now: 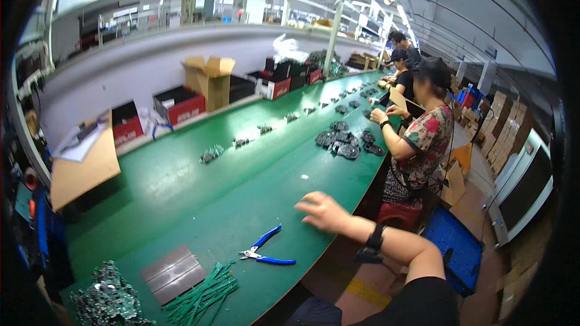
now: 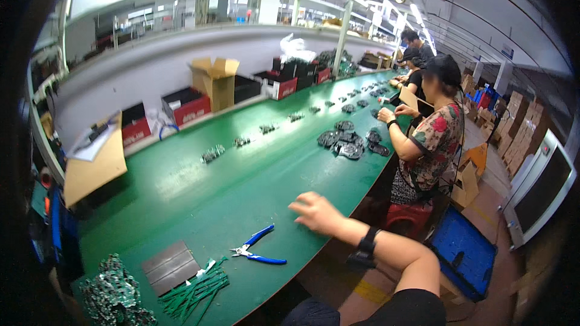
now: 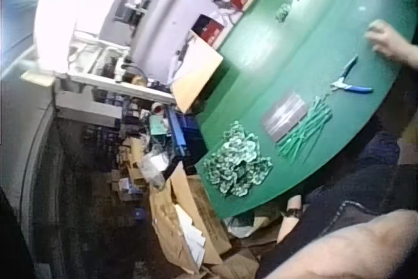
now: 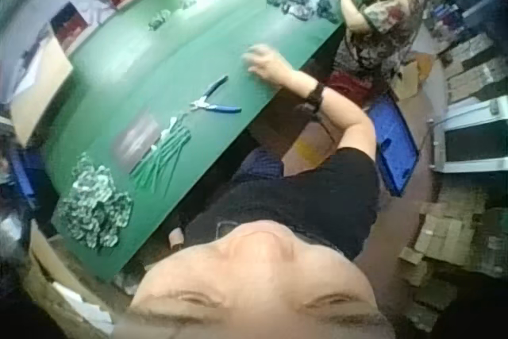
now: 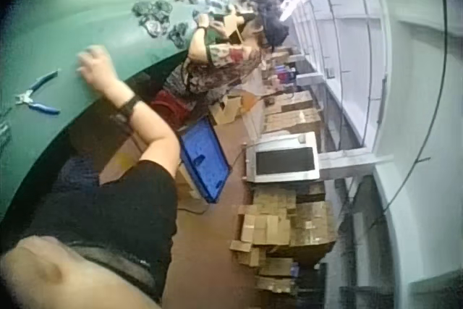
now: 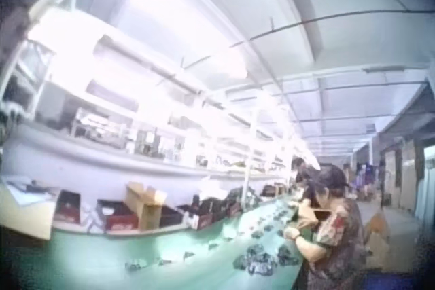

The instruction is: Cutting electronic components from a multi-unit printed circuit board using wire cutters.

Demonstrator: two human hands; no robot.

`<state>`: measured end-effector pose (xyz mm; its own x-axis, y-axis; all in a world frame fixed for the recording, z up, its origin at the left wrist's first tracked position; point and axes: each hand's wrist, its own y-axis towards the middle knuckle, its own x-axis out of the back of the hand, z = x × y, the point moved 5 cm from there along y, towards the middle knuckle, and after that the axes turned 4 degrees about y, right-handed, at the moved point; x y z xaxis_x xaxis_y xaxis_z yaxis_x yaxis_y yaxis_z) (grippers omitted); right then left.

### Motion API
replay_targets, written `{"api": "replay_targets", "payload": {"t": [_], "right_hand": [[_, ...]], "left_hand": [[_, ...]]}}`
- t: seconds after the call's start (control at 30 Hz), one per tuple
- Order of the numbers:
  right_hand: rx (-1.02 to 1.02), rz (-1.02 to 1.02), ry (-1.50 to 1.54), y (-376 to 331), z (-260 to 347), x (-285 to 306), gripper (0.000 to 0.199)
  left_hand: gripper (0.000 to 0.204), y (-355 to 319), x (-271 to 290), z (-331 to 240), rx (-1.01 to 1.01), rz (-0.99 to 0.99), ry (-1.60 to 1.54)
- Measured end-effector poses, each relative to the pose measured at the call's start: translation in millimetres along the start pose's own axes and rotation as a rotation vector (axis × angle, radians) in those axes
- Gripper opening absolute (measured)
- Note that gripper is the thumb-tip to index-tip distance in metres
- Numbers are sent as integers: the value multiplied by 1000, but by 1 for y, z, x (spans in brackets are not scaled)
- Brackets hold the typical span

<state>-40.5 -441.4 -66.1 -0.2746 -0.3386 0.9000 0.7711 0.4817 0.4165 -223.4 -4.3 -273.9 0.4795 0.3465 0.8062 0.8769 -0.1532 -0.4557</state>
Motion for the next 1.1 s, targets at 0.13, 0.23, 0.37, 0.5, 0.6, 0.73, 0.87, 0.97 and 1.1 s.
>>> {"api": "replay_targets", "payload": {"t": [0.13, 0.23, 0.37, 0.5, 0.6, 0.73, 0.87, 0.97, 1.1], "right_hand": [[-150, 20, -204, -12, -72, 30, 54], [-349, -3, -121, -24, -107, 32, 54], [-467, 80, -139, -43, -116, 15, 48], [-494, 120, -126, -37, -109, 16, 47], [-506, 123, -134, -40, -110, 17, 47], [-506, 113, -161, -41, -113, 19, 46], [-485, 72, -130, -42, -117, 12, 45], [-474, 7, -103, -39, -117, 13, 43], [-461, -40, -102, -40, -120, 5, 41]], "left_hand": [[49, 27, 0, -4, -14, -39, 18], [49, 40, 3, -11, -13, -37, 17], [48, 49, 3, -13, -4, -18, 26], [48, 49, 2, -15, 3, -2, 40], [48, 51, -1, -19, -7, -6, 48], [48, 51, -9, -22, -19, -24, 61], [47, 46, -15, -23, -26, -48, 82], [47, 43, -20, -22, -47, -70, 79], [47, 41, -29, -22, -71, -100, 75]]}}
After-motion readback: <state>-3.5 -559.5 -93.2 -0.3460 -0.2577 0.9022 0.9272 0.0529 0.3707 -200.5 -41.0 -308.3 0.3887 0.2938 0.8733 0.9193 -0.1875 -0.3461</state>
